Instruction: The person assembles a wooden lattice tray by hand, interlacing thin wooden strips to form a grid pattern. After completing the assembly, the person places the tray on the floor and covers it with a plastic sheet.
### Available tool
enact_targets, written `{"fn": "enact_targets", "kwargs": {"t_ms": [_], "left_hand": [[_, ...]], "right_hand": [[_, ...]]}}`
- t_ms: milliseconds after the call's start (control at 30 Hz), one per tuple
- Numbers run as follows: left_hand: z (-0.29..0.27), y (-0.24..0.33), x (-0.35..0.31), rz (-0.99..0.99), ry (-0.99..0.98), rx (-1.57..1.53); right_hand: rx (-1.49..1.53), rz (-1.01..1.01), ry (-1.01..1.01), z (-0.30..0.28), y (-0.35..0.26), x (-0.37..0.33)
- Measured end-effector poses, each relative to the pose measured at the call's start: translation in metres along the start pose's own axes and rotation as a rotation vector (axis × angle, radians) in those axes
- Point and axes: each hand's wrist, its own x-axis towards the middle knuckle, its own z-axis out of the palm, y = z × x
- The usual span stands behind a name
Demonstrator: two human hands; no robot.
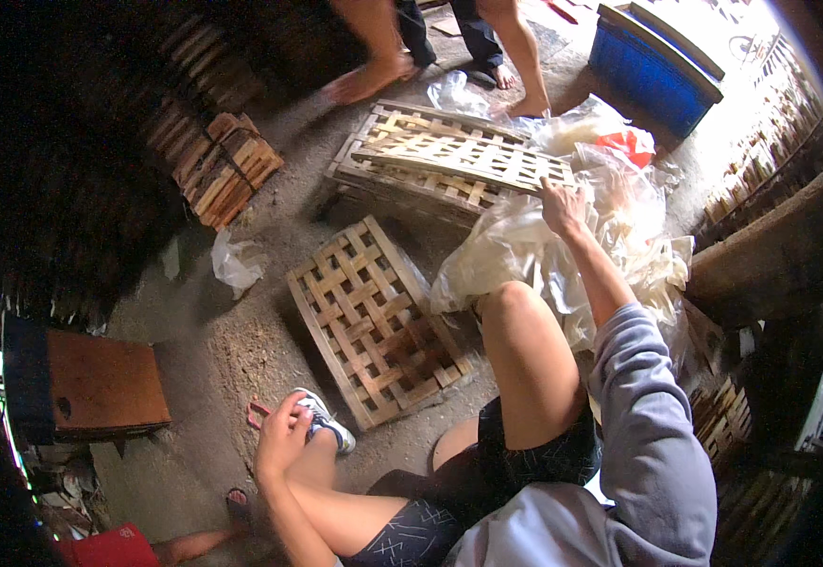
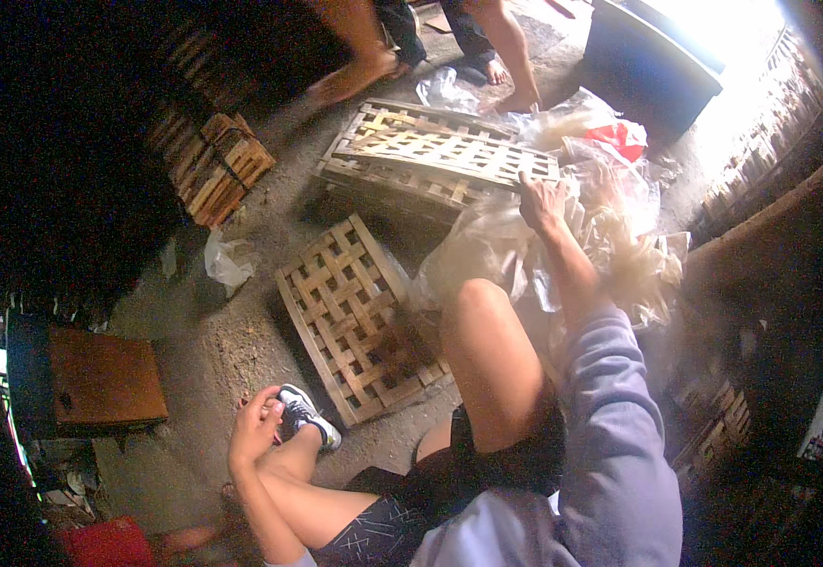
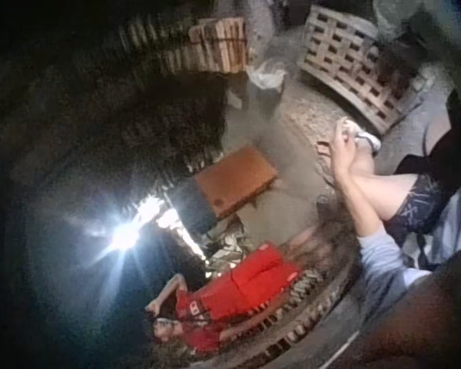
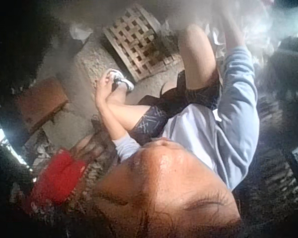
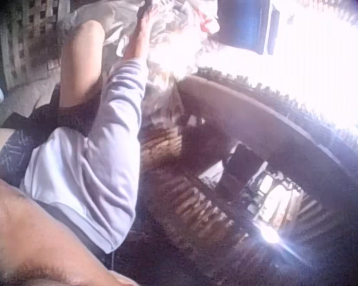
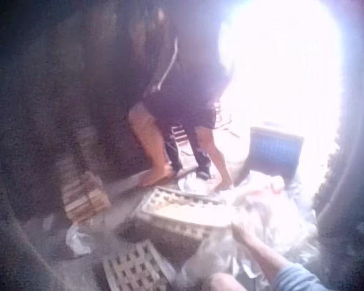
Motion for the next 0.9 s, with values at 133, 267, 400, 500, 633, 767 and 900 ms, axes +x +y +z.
{"fn": "enact_targets", "kwargs": {"t_ms": [133, 267, 400, 500, 633, 767, 900], "left_hand": [[0.004, 0.006, 0.002, 0.017, 0.044, 0.063], [0.021, 0.02, 0.016, 0.019, 0.042, -0.004], [0.072, 0.041, 0.067, 0.241, -0.082, 0.26], [0.143, 0.064, 0.145, 0.273, -0.081, 0.266], [0.248, 0.068, 0.259, 0.416, 0.161, 0.203], [0.298, 0.062, 0.306, 0.155, 0.155, 0.381], [0.3, 0.043, 0.319, 0.364, 0.245, 0.148]], "right_hand": [[-0.14, -0.066, 0.191, 0.032, 0.018, -0.009], [-0.216, -0.044, 0.222, 0.065, 0.022, 0.004], [-0.214, 0.017, 0.161, 0.083, 0.022, 0.011], [-0.07, 0.116, 0.005, 0.086, 0.026, 0.014], [-0.049, 0.075, -0.054, 0.094, 0.041, 0.018], [-0.033, 0.087, -0.045, 0.099, 0.052, 0.027], [-0.015, 0.096, -0.111, 0.094, 0.061, 0.038]]}}
